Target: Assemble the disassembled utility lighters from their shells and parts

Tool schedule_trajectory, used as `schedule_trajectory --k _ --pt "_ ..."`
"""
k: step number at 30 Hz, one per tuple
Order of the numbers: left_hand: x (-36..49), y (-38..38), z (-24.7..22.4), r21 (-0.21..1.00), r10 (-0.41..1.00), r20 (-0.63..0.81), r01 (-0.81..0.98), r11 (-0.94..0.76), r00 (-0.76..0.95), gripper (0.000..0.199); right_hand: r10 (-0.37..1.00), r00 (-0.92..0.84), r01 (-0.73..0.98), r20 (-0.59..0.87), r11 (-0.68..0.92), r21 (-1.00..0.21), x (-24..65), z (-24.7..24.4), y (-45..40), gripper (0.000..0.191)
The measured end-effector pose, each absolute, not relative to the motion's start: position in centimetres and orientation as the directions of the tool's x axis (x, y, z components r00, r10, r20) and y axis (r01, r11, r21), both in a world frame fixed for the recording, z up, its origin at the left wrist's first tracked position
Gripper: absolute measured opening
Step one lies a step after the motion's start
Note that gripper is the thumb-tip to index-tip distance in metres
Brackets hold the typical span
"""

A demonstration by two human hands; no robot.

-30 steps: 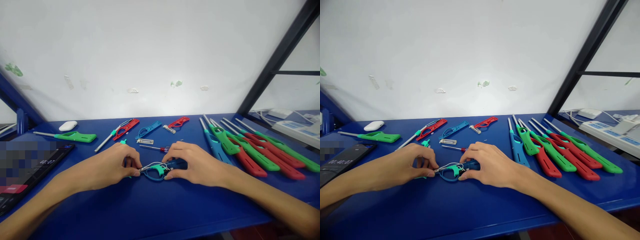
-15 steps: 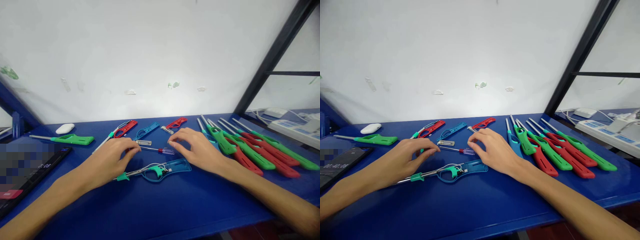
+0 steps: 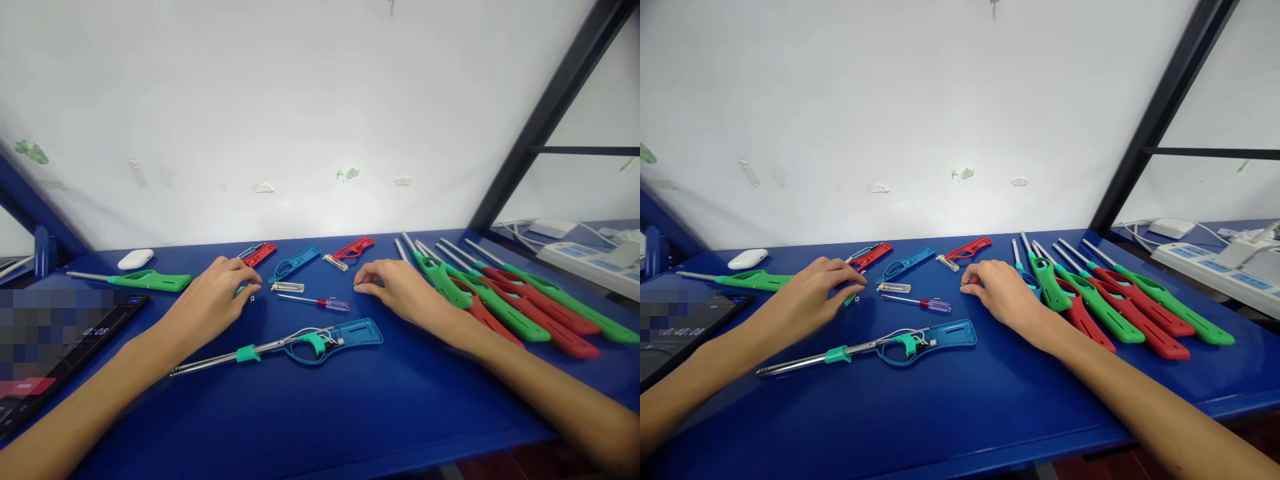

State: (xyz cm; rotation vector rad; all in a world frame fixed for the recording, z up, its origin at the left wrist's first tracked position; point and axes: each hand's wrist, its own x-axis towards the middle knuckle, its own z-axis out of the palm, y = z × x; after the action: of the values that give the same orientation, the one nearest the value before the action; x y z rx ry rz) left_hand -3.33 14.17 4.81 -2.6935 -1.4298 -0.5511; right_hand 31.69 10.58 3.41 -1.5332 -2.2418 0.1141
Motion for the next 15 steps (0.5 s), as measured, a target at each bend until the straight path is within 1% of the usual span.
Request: schedule_trajectory --k 6,9,12,15 --pt "-3.3 14.0 5.0 0.132 0.803 0.314 0.814 -0.565 0.506 0.032 0.920 -0.280 0.865 0.275 0.366 -0.344 31.9 3.2 10.8 0.015" --pt "-2.9 13.6 5.0 0.129 0.787 0.328 0.801 -0.585 0.522 0.034 0.916 -0.286 0.857 0.282 0.377 -0.352 31.8 3.5 10.6 0.017" --pt "-2.6 13.3 4.9 0.118 0.772 0.347 0.791 -0.600 0.533 0.036 0.903 -0.285 0.851 0.321 0.393 -0.349 31.3 4.3 10.1 0.021" --pt "-2.7 13.4 4.7 0.103 0.770 0.351 0.796 -0.597 0.533 0.037 0.884 -0.278 0.848 0.375 0.409 -0.336 30.6 4.9 9.5 0.029"
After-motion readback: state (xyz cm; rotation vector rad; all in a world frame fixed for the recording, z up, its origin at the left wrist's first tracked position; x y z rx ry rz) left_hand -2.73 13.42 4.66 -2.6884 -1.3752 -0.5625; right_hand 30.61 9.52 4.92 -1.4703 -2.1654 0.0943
